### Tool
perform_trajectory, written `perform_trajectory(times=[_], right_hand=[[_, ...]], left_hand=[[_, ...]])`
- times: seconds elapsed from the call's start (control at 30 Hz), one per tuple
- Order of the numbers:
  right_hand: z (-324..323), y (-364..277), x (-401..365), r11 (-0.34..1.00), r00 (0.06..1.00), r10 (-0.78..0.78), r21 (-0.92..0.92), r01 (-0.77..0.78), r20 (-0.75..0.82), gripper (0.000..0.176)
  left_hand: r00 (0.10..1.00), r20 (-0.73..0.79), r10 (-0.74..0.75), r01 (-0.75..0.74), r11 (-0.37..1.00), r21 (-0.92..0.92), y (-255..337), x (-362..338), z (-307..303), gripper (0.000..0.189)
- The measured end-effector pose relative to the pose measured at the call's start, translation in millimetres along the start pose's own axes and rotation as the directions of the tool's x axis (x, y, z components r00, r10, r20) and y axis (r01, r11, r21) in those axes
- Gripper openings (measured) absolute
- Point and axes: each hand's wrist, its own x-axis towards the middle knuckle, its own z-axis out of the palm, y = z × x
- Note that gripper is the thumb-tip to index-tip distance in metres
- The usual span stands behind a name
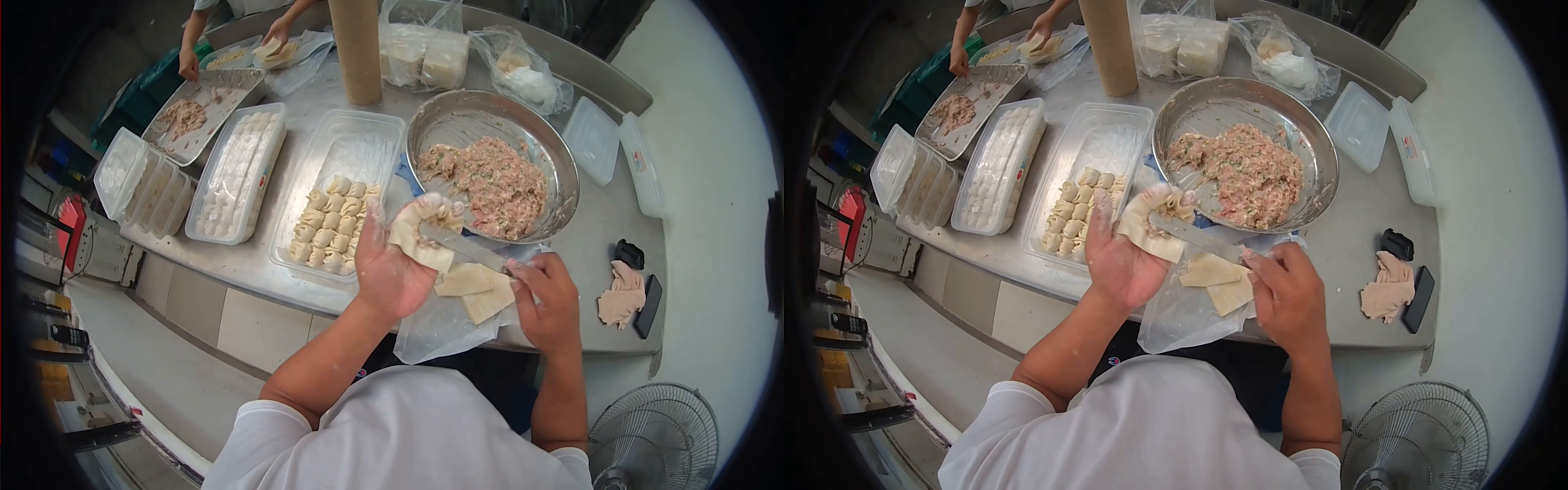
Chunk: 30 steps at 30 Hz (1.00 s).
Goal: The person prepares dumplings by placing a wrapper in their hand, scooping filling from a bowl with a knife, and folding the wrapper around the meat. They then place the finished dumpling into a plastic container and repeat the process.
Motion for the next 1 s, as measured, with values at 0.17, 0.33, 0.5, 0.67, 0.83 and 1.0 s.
perform_trajectory(times=[0.17, 0.33, 0.5, 0.67, 0.83, 1.0], right_hand=[[-17, -12, 0, 0.998, 0.999, 0.037, 0.056, -0.037, 0.001, 0.029], [-21, -8, -4, 1.000, 0.990, 0.010, -0.004, -0.010, 0.142, 0.027], [-51, -2, -5, 0.997, 0.975, 0.053, 0.043, -0.064, 0.216, 0.027], [-14, 0, -24, 0.871, 0.919, 0.328, 0.308, -0.384, 0.219, 0.022], [57, -32, -17, 0.421, 0.842, 0.440, 0.757, -0.500, 0.312, 0.029], [71, -20, -15, -0.203, 0.817, 0.370, 0.896, -0.394, 0.443, 0.058]], left_hand=[[0.993, -0.089, 0.081, 0.008, 0.690, 0.723, -2, -5, -2, 0.043], [0.994, 0.081, 0.079, -0.078, -0.038, 0.996, 8, -8, 5, 0.046], [0.915, 0.402, 0.042, -0.365, -0.345, 0.865, 0, -3, -10, 0.032], [0.993, -0.011, 0.116, 0.007, 0.032, 0.999, 7, -6, 9, 0.013], [0.986, 0.148, 0.074, -0.164, 0.548, 0.820, -39, -8, -2, 0.030], [0.813, 0.579, -0.053, -0.577, -0.194, 0.793, -3, -10, -10, 0.051]])
